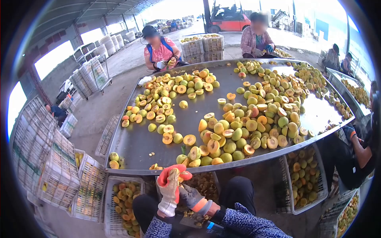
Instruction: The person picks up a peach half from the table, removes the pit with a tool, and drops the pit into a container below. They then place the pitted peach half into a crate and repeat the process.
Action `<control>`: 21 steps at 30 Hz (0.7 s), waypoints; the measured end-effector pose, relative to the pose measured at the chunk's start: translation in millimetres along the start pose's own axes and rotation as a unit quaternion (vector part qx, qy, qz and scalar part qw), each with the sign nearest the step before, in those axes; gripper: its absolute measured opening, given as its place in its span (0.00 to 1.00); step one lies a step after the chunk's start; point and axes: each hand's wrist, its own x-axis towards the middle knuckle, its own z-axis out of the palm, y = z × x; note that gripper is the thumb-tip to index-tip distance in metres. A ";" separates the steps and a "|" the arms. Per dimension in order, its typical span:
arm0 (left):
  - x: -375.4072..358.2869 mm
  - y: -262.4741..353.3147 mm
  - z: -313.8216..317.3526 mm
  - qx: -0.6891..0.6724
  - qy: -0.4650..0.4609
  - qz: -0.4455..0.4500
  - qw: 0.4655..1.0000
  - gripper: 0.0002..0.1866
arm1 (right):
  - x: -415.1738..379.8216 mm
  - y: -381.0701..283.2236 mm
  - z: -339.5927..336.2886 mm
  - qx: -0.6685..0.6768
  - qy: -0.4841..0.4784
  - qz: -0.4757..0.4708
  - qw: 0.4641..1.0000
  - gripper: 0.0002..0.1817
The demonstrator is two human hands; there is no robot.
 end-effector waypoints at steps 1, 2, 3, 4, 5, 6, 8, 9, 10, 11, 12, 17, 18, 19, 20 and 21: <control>0.3 -1.4 -2.9 -0.011 -0.006 0.004 1.000 0.17 | -0.6 -1.6 -3.5 0.105 -0.029 0.087 0.990 0.16; 1.3 -1.8 -5.3 -0.021 -0.013 0.008 1.000 0.16 | 4.0 -20.4 -14.2 0.209 -0.056 0.172 0.961 0.14; 1.9 -0.6 -6.0 -0.011 -0.015 0.023 1.000 0.16 | 7.3 -30.4 -19.3 0.309 -0.083 0.253 0.913 0.12; 1.6 1.5 -4.9 0.000 -0.018 0.036 0.999 0.16 | 7.9 -29.4 -18.9 0.292 -0.089 0.241 0.921 0.12; 0.6 3.6 -3.0 0.010 -0.021 0.049 0.999 0.16 | 7.3 -27.8 -18.6 0.275 -0.094 0.229 0.929 0.13; 0.4 5.5 -0.8 0.000 -0.017 0.040 0.999 0.16 | 7.7 -24.3 -18.7 0.218 -0.089 0.175 0.956 0.13; 2.4 10.4 4.8 -0.021 -0.009 0.025 0.999 0.17 | 9.5 -16.5 -17.6 0.054 -0.056 0.026 0.997 0.14; 1.1 15.2 6.2 -0.052 -0.008 0.003 0.999 0.17 | 9.2 -13.7 -14.8 -0.049 -0.033 -0.071 0.996 0.15; 0.3 20.8 7.8 -0.083 -0.008 -0.019 0.996 0.17 | 8.5 -11.7 -11.9 -0.030 -0.031 -0.072 0.996 0.15; 1.1 23.6 8.8 -0.114 -0.008 -0.039 0.993 0.17 | 8.9 -10.9 -10.2 -0.012 -0.028 -0.074 0.997 0.15; 3.4 22.4 7.7 -0.093 -0.009 -0.035 0.995 0.18 | 10.5 -9.9 -9.5 0.006 -0.024 -0.078 0.997 0.15; 6.9 10.9 -2.5 0.000 -0.036 0.015 0.999 0.20 | 15.9 -10.2 -7.9 -0.019 0.001 -0.106 0.994 0.14; 7.7 11.0 -2.9 0.002 -0.049 0.018 0.999 0.20 | 18.4 -13.9 -10.2 -0.013 0.016 -0.115 0.993 0.13; 8.0 11.3 -3.8 0.005 -0.061 0.021 0.998 0.21 | 17.1 -17.3 -17.3 0.196 -0.046 0.039 0.979 0.12; 8.6 11.8 -4.3 0.008 -0.072 0.024 0.997 0.21 | 15.8 -30.1 -32.8 0.392 -0.105 0.189 0.894 0.13; 8.9 15.4 -3.5 0.014 -0.094 0.032 0.995 0.21 | 15.9 -49.1 -46.2 0.561 -0.156 0.326 0.745 0.15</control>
